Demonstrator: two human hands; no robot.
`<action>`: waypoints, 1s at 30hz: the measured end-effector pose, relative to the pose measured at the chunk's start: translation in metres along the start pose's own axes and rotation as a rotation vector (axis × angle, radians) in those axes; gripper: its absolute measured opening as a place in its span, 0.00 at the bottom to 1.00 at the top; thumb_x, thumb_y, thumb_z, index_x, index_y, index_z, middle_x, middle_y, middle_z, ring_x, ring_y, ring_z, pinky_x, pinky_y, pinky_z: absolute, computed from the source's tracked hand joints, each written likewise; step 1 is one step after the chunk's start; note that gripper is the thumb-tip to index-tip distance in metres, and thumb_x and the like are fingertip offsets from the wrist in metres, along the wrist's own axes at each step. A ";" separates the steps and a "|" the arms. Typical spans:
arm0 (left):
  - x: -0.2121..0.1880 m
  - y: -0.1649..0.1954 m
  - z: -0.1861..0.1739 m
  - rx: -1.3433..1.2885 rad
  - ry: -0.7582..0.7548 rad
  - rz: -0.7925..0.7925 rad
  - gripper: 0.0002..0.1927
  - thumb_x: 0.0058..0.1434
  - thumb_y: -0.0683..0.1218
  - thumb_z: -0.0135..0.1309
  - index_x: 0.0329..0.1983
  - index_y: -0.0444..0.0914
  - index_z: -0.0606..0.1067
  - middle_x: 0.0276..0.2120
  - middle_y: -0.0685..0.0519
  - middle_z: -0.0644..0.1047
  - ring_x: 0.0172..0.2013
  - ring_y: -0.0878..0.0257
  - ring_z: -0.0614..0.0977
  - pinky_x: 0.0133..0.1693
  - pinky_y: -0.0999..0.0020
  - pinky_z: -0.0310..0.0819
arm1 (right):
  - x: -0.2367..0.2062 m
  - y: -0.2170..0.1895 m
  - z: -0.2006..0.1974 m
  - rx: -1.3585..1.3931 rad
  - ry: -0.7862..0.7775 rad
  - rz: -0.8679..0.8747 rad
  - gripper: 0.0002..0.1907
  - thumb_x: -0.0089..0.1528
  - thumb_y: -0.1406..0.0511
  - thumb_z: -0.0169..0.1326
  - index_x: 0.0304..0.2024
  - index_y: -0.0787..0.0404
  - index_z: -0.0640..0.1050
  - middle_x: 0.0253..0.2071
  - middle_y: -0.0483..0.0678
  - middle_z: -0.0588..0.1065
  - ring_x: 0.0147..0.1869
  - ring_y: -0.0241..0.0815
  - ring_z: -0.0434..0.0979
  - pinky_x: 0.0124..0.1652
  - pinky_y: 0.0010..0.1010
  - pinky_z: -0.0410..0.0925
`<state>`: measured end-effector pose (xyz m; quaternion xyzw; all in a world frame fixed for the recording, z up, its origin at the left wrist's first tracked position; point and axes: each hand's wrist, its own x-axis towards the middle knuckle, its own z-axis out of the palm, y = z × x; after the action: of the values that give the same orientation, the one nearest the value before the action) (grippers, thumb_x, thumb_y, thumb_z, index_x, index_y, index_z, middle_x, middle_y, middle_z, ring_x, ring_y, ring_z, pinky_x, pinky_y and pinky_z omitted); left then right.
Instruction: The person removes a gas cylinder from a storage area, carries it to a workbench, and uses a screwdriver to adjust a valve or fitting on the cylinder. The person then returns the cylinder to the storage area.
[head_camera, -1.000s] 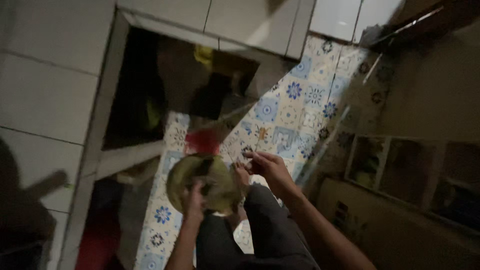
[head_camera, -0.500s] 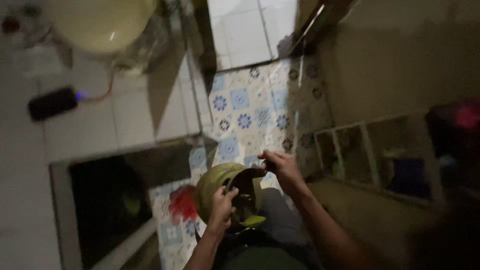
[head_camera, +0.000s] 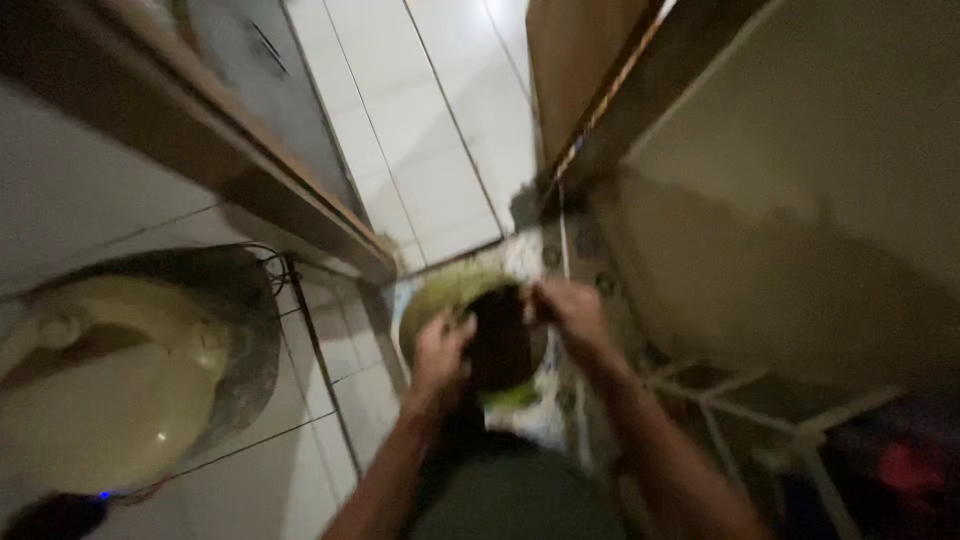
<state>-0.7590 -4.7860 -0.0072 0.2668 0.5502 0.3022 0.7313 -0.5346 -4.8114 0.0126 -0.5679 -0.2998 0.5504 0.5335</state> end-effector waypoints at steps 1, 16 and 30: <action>0.025 0.026 0.006 0.027 -0.019 -0.004 0.14 0.63 0.48 0.58 0.47 0.35 0.76 0.30 0.54 0.79 0.24 0.68 0.77 0.23 0.71 0.69 | 0.016 -0.008 0.002 -0.024 0.026 0.037 0.17 0.69 0.60 0.52 0.43 0.70 0.81 0.34 0.48 0.80 0.34 0.36 0.80 0.36 0.31 0.75; 0.374 0.342 0.071 0.143 0.253 0.190 0.12 0.61 0.43 0.59 0.44 0.30 0.78 0.29 0.50 0.79 0.27 0.62 0.76 0.30 0.64 0.72 | 0.504 -0.168 0.043 0.027 -0.131 0.278 0.17 0.70 0.62 0.54 0.43 0.73 0.82 0.26 0.52 0.76 0.29 0.41 0.74 0.32 0.31 0.68; 0.674 0.625 0.059 -0.258 0.507 0.234 0.11 0.62 0.44 0.59 0.46 0.34 0.76 0.25 0.55 0.69 0.18 0.70 0.62 0.19 0.68 0.54 | 0.947 -0.284 0.149 -0.086 -0.336 0.334 0.16 0.69 0.65 0.51 0.51 0.73 0.80 0.27 0.53 0.77 0.33 0.41 0.77 0.41 0.33 0.72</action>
<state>-0.6515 -3.8712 0.0260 0.1497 0.6377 0.5087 0.5588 -0.4027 -3.8197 0.0154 -0.5322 -0.3094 0.7046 0.3529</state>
